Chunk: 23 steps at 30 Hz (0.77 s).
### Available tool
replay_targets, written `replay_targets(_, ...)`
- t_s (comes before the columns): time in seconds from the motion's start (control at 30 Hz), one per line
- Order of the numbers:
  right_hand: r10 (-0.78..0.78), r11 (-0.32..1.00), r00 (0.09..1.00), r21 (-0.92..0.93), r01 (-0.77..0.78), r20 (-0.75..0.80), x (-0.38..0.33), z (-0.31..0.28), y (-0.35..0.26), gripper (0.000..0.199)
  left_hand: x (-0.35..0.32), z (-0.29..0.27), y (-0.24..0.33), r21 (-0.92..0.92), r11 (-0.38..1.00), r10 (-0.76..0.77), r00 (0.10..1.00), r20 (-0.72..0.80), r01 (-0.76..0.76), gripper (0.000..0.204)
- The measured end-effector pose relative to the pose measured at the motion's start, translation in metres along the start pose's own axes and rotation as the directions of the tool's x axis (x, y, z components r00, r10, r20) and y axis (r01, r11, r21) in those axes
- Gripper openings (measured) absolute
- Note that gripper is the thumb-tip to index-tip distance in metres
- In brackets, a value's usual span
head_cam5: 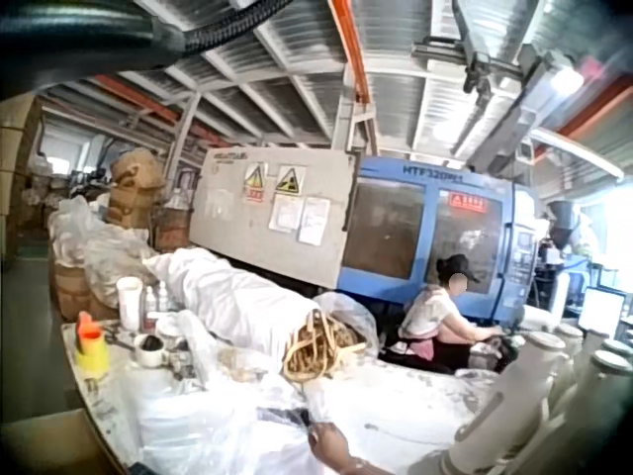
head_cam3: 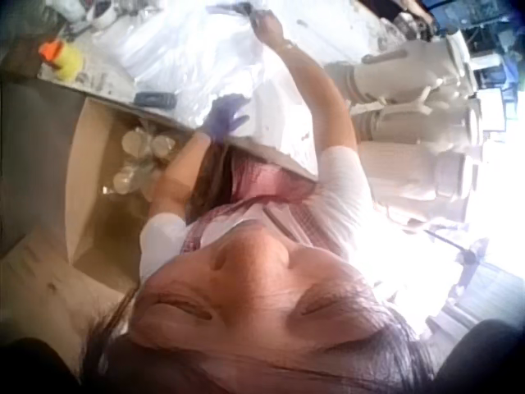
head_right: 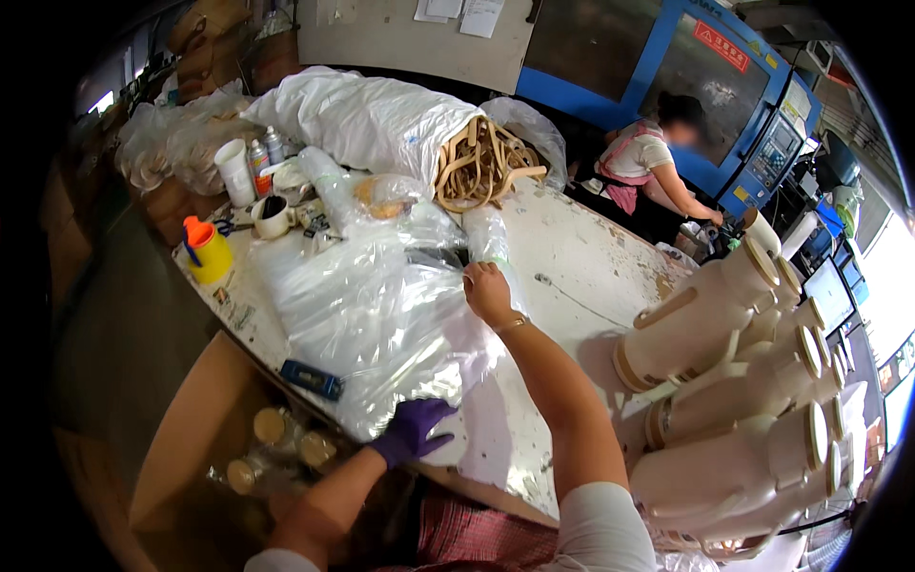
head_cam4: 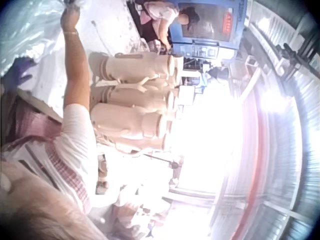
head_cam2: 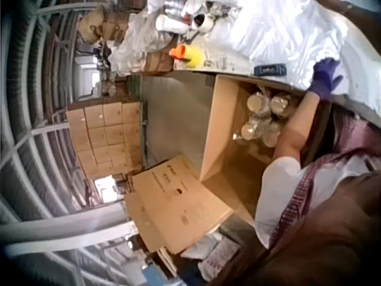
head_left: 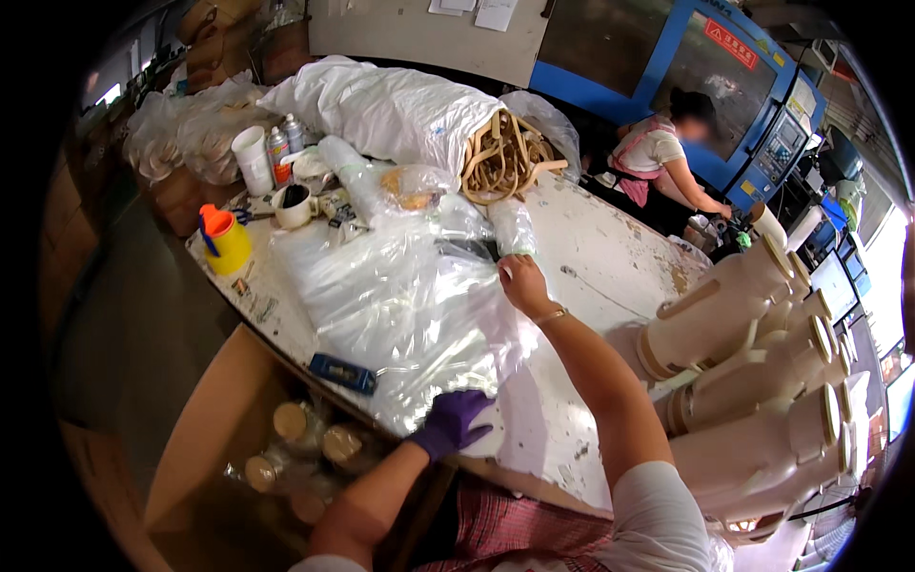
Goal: The person assembles beige plastic pitchers by picking up bodies and lids from a table and a nearby bag. They repeatedly screw the lids onto the pitcher bodies and place the finished units on the table. A coworker is visible in the background performing similar assembly tasks.
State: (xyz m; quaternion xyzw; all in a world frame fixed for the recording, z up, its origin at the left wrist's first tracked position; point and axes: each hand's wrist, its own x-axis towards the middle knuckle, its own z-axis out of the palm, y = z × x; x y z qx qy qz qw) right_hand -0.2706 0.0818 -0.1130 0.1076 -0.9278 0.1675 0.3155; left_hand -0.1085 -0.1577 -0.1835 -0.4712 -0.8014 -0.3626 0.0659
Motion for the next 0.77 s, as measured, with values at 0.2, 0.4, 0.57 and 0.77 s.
replay_targets(0.2, -0.053, 0.866, 0.847, -0.398, 0.302, 0.528, 0.068, 0.076, 0.046, 0.048, -0.001, -0.009, 0.009, 0.008, 0.993, -0.115, 0.991, 0.062, 0.114, 0.044)
replay_targets(0.4, 0.031, 0.894, 0.738, -0.348, 0.280, 0.674, 0.078, 0.074, 0.064, 0.068, 0.003, -0.011, 0.020, 0.073, 0.989, -0.133, 0.990, 0.045, 0.130, 0.045)
replay_targets(0.57, 0.171, 0.945, 0.745, -0.320, 0.060, 0.645, 0.079, 0.067, 0.051, 0.071, 0.001, -0.006, 0.019, 0.081, 0.988, -0.136, 0.991, 0.021, 0.133, 0.046)
replay_targets(0.77, 0.273, 0.941, 0.657, -0.336, -0.031, 0.703, 0.082, 0.068, 0.050, 0.103, 0.001, -0.001, 0.014, 0.126, 0.975, -0.204, 0.963, 0.177, 0.184, 0.056)
